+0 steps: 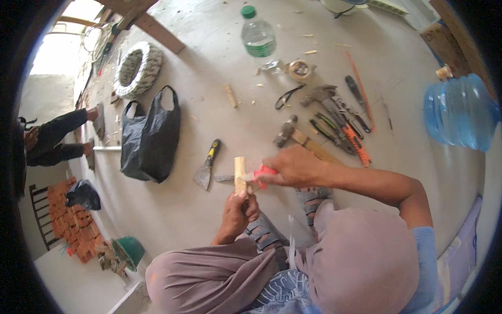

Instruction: The person shapes a small piece of wood by hammering it against a red tool and then scraping it with a utility knife.

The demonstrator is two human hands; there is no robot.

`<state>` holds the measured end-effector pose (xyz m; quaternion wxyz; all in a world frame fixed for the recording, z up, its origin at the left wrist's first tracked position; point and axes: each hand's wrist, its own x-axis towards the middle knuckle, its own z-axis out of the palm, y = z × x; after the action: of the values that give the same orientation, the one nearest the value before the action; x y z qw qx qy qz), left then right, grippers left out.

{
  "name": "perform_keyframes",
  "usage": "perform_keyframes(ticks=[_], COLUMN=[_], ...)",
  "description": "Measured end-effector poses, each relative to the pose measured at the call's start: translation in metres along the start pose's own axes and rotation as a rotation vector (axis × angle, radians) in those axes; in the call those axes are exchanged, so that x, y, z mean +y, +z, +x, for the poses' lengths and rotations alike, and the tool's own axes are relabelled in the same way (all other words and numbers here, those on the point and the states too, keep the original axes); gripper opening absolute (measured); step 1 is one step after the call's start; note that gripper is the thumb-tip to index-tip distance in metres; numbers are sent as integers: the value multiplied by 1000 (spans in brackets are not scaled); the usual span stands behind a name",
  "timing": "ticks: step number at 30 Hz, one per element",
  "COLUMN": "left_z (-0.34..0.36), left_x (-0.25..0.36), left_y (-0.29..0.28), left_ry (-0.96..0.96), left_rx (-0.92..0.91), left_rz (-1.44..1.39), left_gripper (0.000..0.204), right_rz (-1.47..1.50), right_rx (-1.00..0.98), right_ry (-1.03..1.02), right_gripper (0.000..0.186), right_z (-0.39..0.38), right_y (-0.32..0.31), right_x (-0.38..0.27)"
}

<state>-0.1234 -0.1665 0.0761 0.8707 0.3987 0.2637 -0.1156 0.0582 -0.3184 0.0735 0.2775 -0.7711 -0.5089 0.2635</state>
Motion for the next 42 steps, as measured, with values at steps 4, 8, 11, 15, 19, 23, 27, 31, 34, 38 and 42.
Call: perform_keyframes(ticks=[4, 8, 11, 15, 19, 23, 27, 31, 34, 38, 42], left_z=[6, 2, 4, -13, -15, -15, -7, 0, -3, -2, 4], left_x=[-4, -3, -12, 0, -10, -8, -8, -7, -10, -6, -4], left_y=[6, -2, -13, 12, -22, -25, -13, 0, -6, -1, 5], left_ry=[-13, -33, -37, -71, -105, -165, -186, -83, -54, -73, -77], left_rx=[5, 64, 59, -57, -46, -13, 58, 63, 91, 112, 99], left_rz=[29, -41, -52, 95, -206, -321, -259, -87, 4, -27, -30], left_gripper=[27, 26, 27, 27, 28, 33, 33, 34, 33, 32, 31], right_rz=[28, -37, -64, 337, 107, -16, -100, -40, -43, -35, -93], right_rx=[40, -42, -113, 311, 385, 171, -28, -105, -21, -33, 99], right_ry=[-61, -29, 2, 597, 474, 192, 57, 10, -44, -34, -78], right_gripper=[59, 53, 46, 30, 32, 51, 56, 58, 61, 61, 65], right_z=[0, 24, 33, 18, -11, 21, 5, 1, 12, 17, 21], right_y=[21, 27, 31, -16, -57, -32, 3, 4, 25, 14, 22], right_x=[16, 20, 25, 120, 108, 44, 2, -7, 17, 19, 36])
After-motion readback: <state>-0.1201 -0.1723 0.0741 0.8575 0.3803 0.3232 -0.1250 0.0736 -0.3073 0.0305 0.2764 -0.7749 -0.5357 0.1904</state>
